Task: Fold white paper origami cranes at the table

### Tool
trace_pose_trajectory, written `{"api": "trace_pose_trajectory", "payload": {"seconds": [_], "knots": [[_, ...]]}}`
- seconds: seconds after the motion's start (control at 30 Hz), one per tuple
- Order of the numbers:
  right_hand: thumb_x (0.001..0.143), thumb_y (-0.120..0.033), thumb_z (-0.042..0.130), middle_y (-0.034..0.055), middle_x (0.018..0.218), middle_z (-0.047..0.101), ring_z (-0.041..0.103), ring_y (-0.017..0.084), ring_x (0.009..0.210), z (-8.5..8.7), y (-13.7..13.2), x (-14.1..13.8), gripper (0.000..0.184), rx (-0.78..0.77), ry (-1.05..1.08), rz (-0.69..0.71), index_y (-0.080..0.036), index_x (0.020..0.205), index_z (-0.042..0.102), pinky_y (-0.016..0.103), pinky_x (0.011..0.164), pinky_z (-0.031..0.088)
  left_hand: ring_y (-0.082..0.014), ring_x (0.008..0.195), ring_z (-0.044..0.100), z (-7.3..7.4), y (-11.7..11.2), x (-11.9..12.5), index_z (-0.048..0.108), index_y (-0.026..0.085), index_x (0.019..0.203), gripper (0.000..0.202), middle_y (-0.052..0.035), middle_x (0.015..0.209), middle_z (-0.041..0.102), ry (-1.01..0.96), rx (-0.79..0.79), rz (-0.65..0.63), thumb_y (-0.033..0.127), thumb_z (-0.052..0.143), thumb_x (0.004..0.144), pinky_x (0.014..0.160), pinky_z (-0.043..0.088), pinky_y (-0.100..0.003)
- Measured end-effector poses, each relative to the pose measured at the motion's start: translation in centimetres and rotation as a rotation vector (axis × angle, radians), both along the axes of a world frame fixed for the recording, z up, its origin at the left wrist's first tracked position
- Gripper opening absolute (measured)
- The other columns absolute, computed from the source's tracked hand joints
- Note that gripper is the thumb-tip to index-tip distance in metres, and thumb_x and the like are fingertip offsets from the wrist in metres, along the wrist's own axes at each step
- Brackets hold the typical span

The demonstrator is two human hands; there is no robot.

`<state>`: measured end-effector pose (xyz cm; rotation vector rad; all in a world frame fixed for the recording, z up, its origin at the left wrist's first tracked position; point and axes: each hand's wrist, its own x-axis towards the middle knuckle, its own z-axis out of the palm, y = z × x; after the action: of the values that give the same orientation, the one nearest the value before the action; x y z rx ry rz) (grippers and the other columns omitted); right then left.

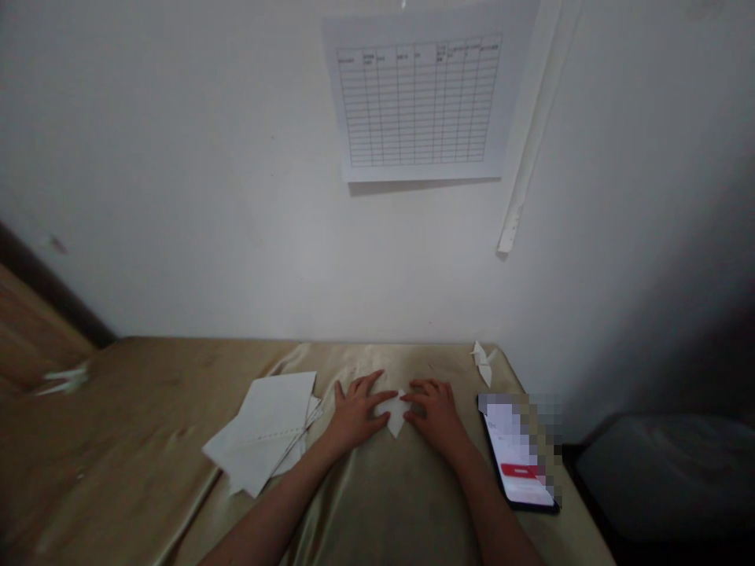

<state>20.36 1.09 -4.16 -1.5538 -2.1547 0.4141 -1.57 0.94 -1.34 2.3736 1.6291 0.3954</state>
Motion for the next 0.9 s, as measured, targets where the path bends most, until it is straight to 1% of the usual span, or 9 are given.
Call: {"api": "trace_pose_trajectory", "payload": {"seconds": [0.1,0.17,0.3,0.4,0.5,0.57,0.7,0.8,0.9], "knots": [[0.08,-0.035,0.07,0.0004,0.136,0.059,0.041,0.027,0.131,0.0,0.0,0.0,0.033,0.003,0.01,-0.001,-0.039,0.113,0.071,0.05,0.113,0.022,-0.0359,0.141,0.031,-0.1,-0.1,0.0,0.058,0.054,0.126,0.047,0.0037,0.158,0.033,0.008,0.023,-0.005,0.043,0.068,0.081,0.107,-0.004,-0.078],[0.081,-0.036,0.069,0.001,0.135,0.059,0.036,0.028,0.136,0.1,0.0,-0.1,0.029,0.016,0.028,-0.015,-0.037,0.11,0.072,0.052,0.114,0.02,-0.0367,0.141,0.031,-0.2,-0.1,-0.1,0.058,0.054,0.126,0.047,0.0036,0.157,0.034,0.007,0.032,-0.007,0.043,0.068,0.082,0.107,-0.003,-0.079],[0.088,-0.041,0.061,0.0022,0.133,0.06,0.03,0.028,0.141,0.3,0.0,-0.2,0.02,0.054,0.09,-0.036,-0.031,0.098,0.075,0.053,0.115,0.019,-0.0367,0.141,0.031,-0.4,0.0,-0.2,0.058,0.055,0.125,0.046,0.0044,0.157,0.034,0.004,0.041,-0.003,0.045,0.068,0.082,0.106,-0.004,-0.079],[0.091,-0.039,0.056,0.0039,0.126,0.064,0.038,0.026,0.136,0.3,0.1,0.0,0.024,0.072,0.147,-0.041,-0.026,0.088,0.076,0.048,0.114,0.025,-0.0354,0.141,0.031,-0.4,0.1,-0.2,0.058,0.056,0.125,0.046,0.0062,0.158,0.033,0.004,0.035,-0.007,0.044,0.069,0.082,0.106,-0.005,-0.079],[0.086,-0.033,0.063,0.005,0.115,0.068,0.052,0.023,0.12,0.4,0.0,0.2,0.015,0.068,0.17,-0.009,-0.024,0.084,0.075,0.041,0.107,0.035,-0.0351,0.14,0.031,-0.3,0.1,-0.3,0.057,0.055,0.126,0.046,0.0071,0.158,0.032,0.004,0.031,-0.027,0.044,0.068,0.083,0.107,-0.005,-0.079],[0.082,-0.028,0.067,0.0041,0.11,0.069,0.057,0.021,0.11,0.6,-0.1,0.3,0.01,0.065,0.144,0.029,-0.024,0.085,0.075,0.039,0.103,0.038,-0.0355,0.14,0.031,-0.1,0.1,-0.5,0.056,0.054,0.127,0.045,0.0072,0.159,0.032,0.006,0.04,-0.056,0.045,0.067,0.084,0.107,-0.005,-0.079],[0.084,-0.02,0.06,0.0024,0.104,0.07,0.058,0.02,0.106,1.0,-0.3,0.1,0.018,0.08,0.091,0.129,-0.027,0.09,0.076,0.04,0.102,0.038,-0.0349,0.14,0.031,-0.1,0.4,-0.9,0.055,0.052,0.13,0.049,0.0068,0.16,0.029,-0.005,0.054,-0.127,0.044,0.069,0.083,0.108,-0.003,-0.078],[0.081,-0.013,0.057,0.0037,0.106,0.07,0.057,0.02,0.107,1.1,-0.5,0.0,0.025,0.088,0.133,0.176,-0.026,0.094,0.075,0.039,0.1,0.041,-0.0331,0.139,0.031,-0.4,0.7,-1.1,0.057,0.048,0.13,0.048,0.0068,0.161,0.028,-0.031,0.052,-0.2,0.039,0.07,0.084,0.111,0.002,-0.075],[0.076,-0.009,0.057,0.0059,0.11,0.069,0.056,0.022,0.11,1.0,-0.6,0.1,0.031,0.083,0.184,0.201,-0.023,0.098,0.074,0.039,0.099,0.043,-0.0305,0.137,0.035,-0.6,0.8,-1.2,0.061,0.044,0.127,0.04,0.0051,0.157,0.037,-0.063,0.043,-0.281,0.035,0.066,0.088,0.115,0.004,-0.07]]}}
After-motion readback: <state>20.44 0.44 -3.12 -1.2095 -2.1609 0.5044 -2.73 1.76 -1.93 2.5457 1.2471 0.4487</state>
